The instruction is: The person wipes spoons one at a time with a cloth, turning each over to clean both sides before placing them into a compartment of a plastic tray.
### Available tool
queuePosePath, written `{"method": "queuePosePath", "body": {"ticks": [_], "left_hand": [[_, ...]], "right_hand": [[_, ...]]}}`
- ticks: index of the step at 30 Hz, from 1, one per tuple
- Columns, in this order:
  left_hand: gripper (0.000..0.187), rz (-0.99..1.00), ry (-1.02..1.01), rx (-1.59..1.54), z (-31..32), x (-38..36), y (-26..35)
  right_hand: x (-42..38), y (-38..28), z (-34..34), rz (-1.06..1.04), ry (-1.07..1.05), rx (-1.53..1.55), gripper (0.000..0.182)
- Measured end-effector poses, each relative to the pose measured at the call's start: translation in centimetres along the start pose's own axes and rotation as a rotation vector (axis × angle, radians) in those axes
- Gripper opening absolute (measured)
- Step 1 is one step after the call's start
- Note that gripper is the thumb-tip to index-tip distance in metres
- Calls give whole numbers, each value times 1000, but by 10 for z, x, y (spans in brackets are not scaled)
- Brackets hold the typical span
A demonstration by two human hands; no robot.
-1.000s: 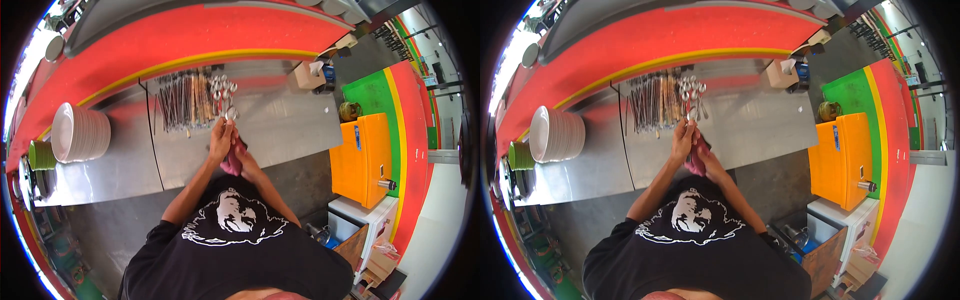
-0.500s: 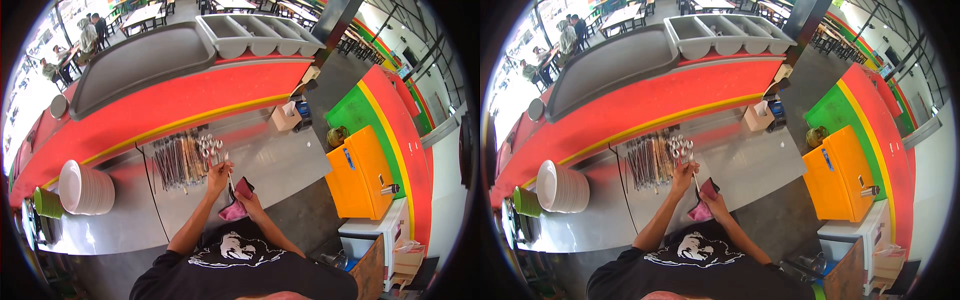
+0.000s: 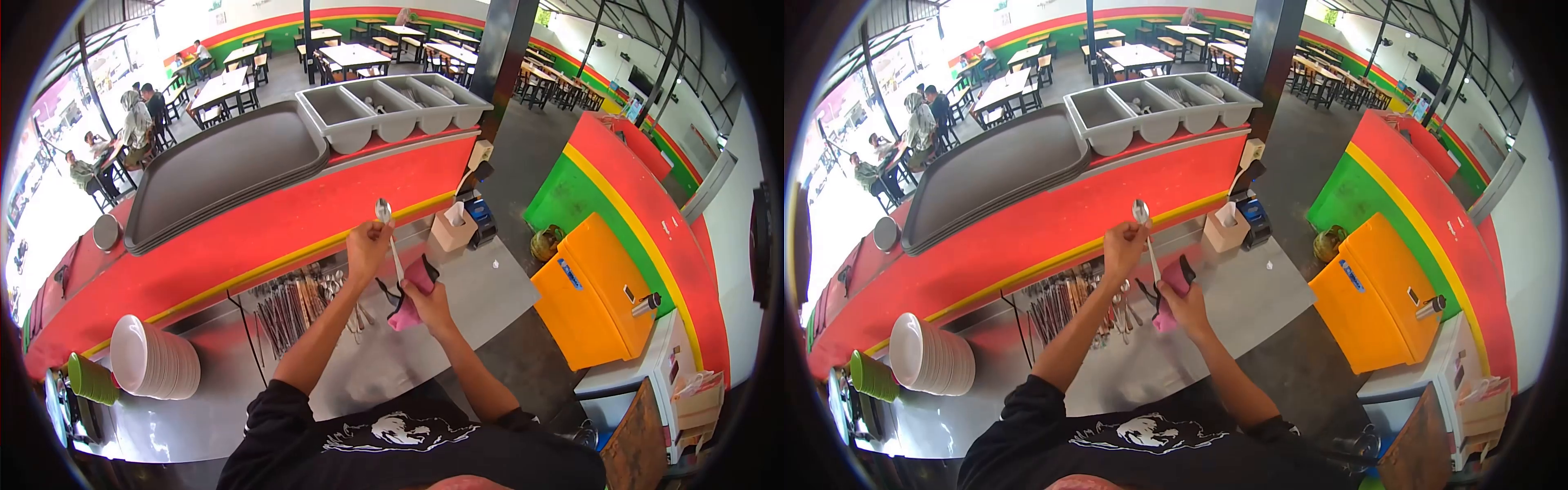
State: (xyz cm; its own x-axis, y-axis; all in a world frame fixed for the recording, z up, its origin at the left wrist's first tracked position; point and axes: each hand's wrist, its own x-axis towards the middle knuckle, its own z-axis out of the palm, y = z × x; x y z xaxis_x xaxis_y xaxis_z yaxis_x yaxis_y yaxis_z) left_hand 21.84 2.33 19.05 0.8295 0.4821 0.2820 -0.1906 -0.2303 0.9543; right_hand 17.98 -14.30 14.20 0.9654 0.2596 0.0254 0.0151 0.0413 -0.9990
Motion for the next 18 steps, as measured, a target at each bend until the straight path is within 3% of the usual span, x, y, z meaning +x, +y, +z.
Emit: {"method": "queuePosePath", "body": {"ticks": [8, 18], "left_hand": [[34, 182, 94, 494, 19, 115, 84], [32, -17, -144, 640, 25, 251, 125]], "right_hand": [[94, -98, -1, -369, 13, -134, 26], [214, -174, 0, -489, 26, -275, 26]]}}
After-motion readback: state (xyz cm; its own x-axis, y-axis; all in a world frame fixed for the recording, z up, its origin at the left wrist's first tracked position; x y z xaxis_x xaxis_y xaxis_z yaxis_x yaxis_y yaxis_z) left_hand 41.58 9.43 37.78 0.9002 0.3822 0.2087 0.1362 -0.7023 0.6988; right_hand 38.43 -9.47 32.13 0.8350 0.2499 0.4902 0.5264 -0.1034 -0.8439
